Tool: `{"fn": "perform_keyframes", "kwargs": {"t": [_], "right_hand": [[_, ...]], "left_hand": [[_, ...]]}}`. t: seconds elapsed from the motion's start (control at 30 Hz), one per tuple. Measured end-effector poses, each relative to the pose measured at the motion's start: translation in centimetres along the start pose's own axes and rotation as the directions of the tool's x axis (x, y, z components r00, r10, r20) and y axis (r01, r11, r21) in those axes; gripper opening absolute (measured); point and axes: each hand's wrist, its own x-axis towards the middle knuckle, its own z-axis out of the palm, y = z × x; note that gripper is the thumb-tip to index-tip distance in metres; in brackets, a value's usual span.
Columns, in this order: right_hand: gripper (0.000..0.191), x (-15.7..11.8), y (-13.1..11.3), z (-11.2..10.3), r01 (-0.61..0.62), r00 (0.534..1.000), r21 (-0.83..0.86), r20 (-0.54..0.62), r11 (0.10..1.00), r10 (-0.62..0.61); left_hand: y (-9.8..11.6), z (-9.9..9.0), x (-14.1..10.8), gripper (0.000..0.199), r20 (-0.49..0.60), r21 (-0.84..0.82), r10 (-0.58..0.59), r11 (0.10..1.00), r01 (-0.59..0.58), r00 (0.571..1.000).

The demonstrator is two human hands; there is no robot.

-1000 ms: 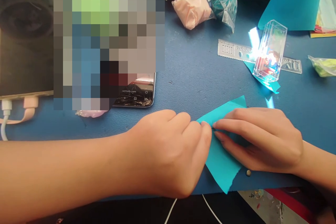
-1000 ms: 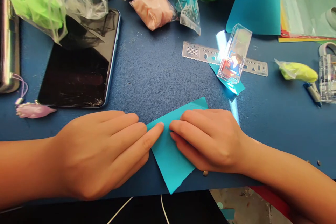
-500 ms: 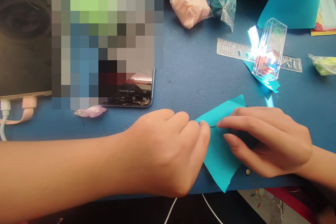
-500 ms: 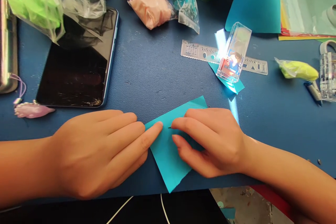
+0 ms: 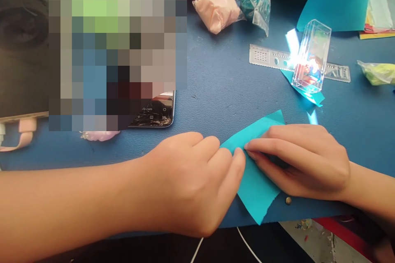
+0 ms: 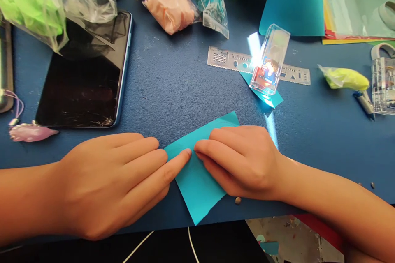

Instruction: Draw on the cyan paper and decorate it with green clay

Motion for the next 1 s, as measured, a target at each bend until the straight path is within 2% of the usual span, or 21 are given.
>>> {"fn": "perform_keyframes", "kwargs": {"t": [0.03, 0.13, 0.4, 0.5, 0.6, 0.7, 0.83, 1.0], "right_hand": [[0.006, 0.0, 0.0, 0.0, 0.0, 1.0, -0.003, 0.007, 1.0, 0.0], [0.006, 0.0, 0.0, 0.0, -0.006, 1.0, -0.007, 0.004, 1.0, 0.006], [0.019, -0.2, -0.4, 0.2, -0.095, 0.992, 0.108, -0.073, 0.99, 0.103], [0.021, -0.2, -0.2, 0.2, -0.037, 0.998, 0.113, -0.047, 0.993, 0.042], [0.021, -0.3, 0.0, 0.3, 0.009, 0.998, 0.116, -0.055, 0.993, -0.003], [0.022, -0.3, 0.0, 0.3, 0.004, 0.998, 0.124, -0.057, 0.992, 0.003], [0.023, -0.5, -0.2, 0.2, -0.032, 0.995, 0.142, -0.092, 0.989, 0.045], [0.024, -0.5, 0.1, 0.3, 0.032, 0.996, 0.09, -0.088, 0.995, -0.024]], "left_hand": [[0.0, 0.1, 0.0, 0.024, -0.042, 0.003, -0.021, 1.0, 0.021, 0.999], [0.3, 0.4, -0.3, 0.024, -0.078, 0.009, -0.047, 0.999, 0.048, 0.996], [0.0, 0.0, -0.3, 0.031, 0.002, 0.029, -0.008, 1.0, 0.008, 1.0], [-0.2, -0.3, -0.1, 0.03, 0.072, 0.018, 0.031, 0.999, -0.033, 0.997], [-0.2, -0.2, -0.3, 0.031, 0.061, 0.028, 0.015, 0.999, -0.017, 0.998], [-0.1, 0.0, -0.6, 0.031, 0.033, 0.046, -0.005, 0.999, 0.003, 0.999], [-0.3, -0.4, -0.5, 0.031, 0.099, 0.033, 0.033, 0.999, -0.036, 0.995], [-0.4, -0.7, -0.3, 0.031, 0.114, 0.047, 0.046, 0.998, -0.052, 0.992]]}}
